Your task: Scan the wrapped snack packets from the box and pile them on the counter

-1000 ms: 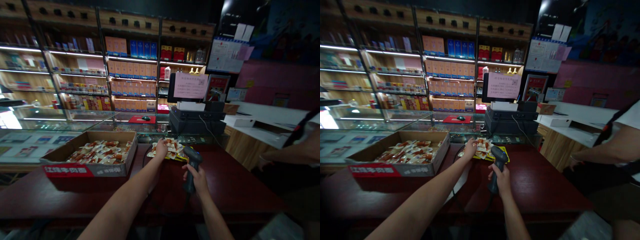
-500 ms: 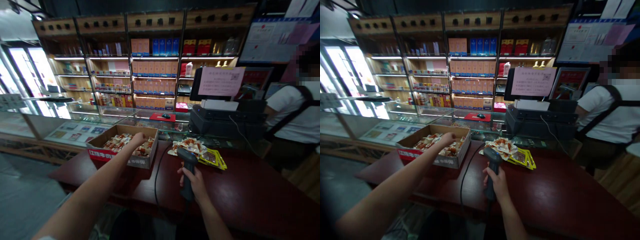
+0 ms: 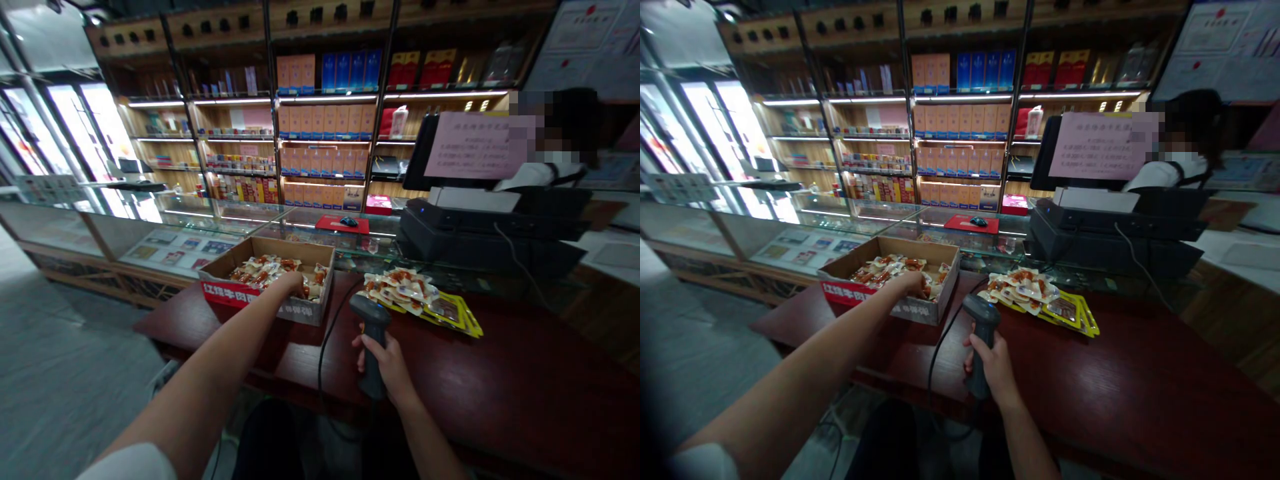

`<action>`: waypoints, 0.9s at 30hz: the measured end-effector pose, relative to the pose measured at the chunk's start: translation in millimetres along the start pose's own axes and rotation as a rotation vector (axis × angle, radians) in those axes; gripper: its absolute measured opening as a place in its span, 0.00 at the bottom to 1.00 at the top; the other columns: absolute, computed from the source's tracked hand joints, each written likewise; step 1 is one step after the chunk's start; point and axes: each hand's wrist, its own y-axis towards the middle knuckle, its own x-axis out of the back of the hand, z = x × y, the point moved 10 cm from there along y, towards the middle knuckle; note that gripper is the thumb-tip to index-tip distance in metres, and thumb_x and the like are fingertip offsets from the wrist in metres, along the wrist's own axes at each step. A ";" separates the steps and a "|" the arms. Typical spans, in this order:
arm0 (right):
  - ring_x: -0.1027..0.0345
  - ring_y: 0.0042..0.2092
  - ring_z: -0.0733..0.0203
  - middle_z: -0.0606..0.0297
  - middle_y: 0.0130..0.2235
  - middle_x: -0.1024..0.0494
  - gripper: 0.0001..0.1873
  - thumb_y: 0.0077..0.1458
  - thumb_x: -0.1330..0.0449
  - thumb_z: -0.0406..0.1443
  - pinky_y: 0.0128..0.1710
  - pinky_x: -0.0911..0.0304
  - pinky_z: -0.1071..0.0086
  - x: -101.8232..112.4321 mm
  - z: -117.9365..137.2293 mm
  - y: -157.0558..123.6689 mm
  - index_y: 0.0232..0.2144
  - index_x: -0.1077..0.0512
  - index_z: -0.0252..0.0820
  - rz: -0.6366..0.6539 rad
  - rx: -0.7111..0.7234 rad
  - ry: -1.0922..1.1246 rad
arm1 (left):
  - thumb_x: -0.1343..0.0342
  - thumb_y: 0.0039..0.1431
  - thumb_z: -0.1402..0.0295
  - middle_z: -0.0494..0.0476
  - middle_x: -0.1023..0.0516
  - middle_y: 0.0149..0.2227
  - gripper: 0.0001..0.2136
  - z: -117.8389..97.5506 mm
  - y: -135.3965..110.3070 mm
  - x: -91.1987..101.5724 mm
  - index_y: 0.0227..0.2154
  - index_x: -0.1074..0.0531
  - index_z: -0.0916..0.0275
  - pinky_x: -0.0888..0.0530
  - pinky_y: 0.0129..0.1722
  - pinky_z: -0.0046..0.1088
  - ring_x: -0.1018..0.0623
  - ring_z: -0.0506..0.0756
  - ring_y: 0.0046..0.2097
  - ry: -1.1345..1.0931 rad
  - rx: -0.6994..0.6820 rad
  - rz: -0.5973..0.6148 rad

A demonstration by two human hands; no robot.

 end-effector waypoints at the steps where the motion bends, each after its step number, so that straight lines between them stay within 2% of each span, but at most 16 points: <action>1: 0.36 0.15 0.66 0.68 0.23 0.25 0.23 0.40 0.35 0.45 0.13 0.40 0.72 -0.2 -0.7 0.1 0.36 0.34 0.38 0.000 0.000 -0.002 | 0.31 0.27 0.72 0.61 0.22 0.26 0.11 1.4 1.0 0.6 0.17 0.27 0.62 0.31 0.38 0.30 0.23 0.63 0.39 -0.018 0.010 -0.005; 3: 0.36 0.15 0.66 0.68 0.23 0.25 0.23 0.40 0.35 0.45 0.13 0.40 0.72 -0.2 -0.6 0.4 0.36 0.34 0.38 -0.002 0.007 -0.002 | 0.31 0.25 0.73 0.61 0.23 0.24 0.12 4.2 0.8 6.2 0.15 0.30 0.63 0.32 0.37 0.30 0.24 0.62 0.38 -0.106 0.018 -0.059; 5: 0.36 0.15 0.66 0.67 0.24 0.24 0.24 0.40 0.35 0.45 0.13 0.40 0.72 0.6 1.3 0.1 0.37 0.34 0.38 -0.006 0.018 0.001 | 0.32 0.26 0.73 0.60 0.24 0.25 0.13 8.8 -2.7 18.6 0.18 0.30 0.63 0.32 0.36 0.28 0.24 0.61 0.38 -0.257 0.020 -0.169; 8: 0.36 0.15 0.65 0.67 0.24 0.24 0.24 0.40 0.34 0.46 0.14 0.40 0.71 1.6 6.3 -1.7 0.37 0.33 0.37 -0.011 0.031 -0.001 | 0.34 0.36 0.68 0.59 0.24 0.27 0.13 24.6 -16.4 44.2 0.26 0.30 0.64 0.33 0.32 0.26 0.25 0.58 0.36 -0.504 0.078 -0.397; 10: 0.36 0.15 0.65 0.67 0.24 0.24 0.25 0.39 0.34 0.46 0.14 0.39 0.71 0.7 9.9 -3.4 0.37 0.33 0.37 -0.010 0.034 -0.001 | 0.39 0.44 0.65 0.58 0.25 0.25 0.10 31.5 -25.2 51.7 0.27 0.31 0.65 0.34 0.29 0.25 0.25 0.56 0.32 -0.710 0.100 -0.451; 13: 0.37 0.15 0.65 0.67 0.23 0.25 0.25 0.39 0.35 0.46 0.13 0.39 0.71 -4.1 15.6 -4.3 0.36 0.33 0.37 0.001 0.034 -0.006 | 0.44 0.50 0.65 0.53 0.28 0.21 0.08 20.4 -30.3 44.1 0.26 0.32 0.65 0.34 0.25 0.24 0.29 0.51 0.25 -1.190 0.012 -0.310; 15: 0.37 0.15 0.66 0.67 0.23 0.25 0.24 0.39 0.35 0.46 0.13 0.40 0.72 -9.5 21.8 -2.5 0.36 0.33 0.37 0.015 0.043 -0.017 | 0.43 0.48 0.67 0.51 0.29 0.21 0.06 4.2 -34.4 37.1 0.26 0.32 0.65 0.33 0.25 0.24 0.29 0.49 0.23 -1.491 -0.084 -0.184; 17: 0.37 0.15 0.66 0.66 0.23 0.24 0.23 0.39 0.35 0.45 0.13 0.40 0.72 -15.9 31.0 1.7 0.36 0.33 0.37 0.036 0.066 -0.035 | 0.40 0.43 0.70 0.51 0.28 0.22 0.08 -10.1 -39.8 30.9 0.27 0.32 0.65 0.31 0.26 0.25 0.28 0.49 0.23 -1.650 -0.165 -0.096; 22: 0.37 0.14 0.66 0.67 0.23 0.24 0.20 0.39 0.36 0.45 0.13 0.40 0.72 -24.5 61.1 18.4 0.33 0.33 0.38 0.047 0.150 -0.110 | 0.37 0.37 0.72 0.52 0.25 0.24 0.12 -29.3 -51.2 13.0 0.29 0.29 0.65 0.31 0.26 0.25 0.26 0.50 0.25 -1.583 -0.222 0.009; 27: 0.37 0.14 0.66 0.68 0.23 0.24 0.21 0.38 0.36 0.44 0.12 0.40 0.73 -26.2 75.6 26.4 0.33 0.34 0.39 0.041 0.190 -0.135 | 0.37 0.35 0.74 0.52 0.24 0.25 0.14 -36.4 -58.7 14.6 0.31 0.27 0.66 0.29 0.29 0.26 0.26 0.50 0.26 -1.533 -0.269 0.023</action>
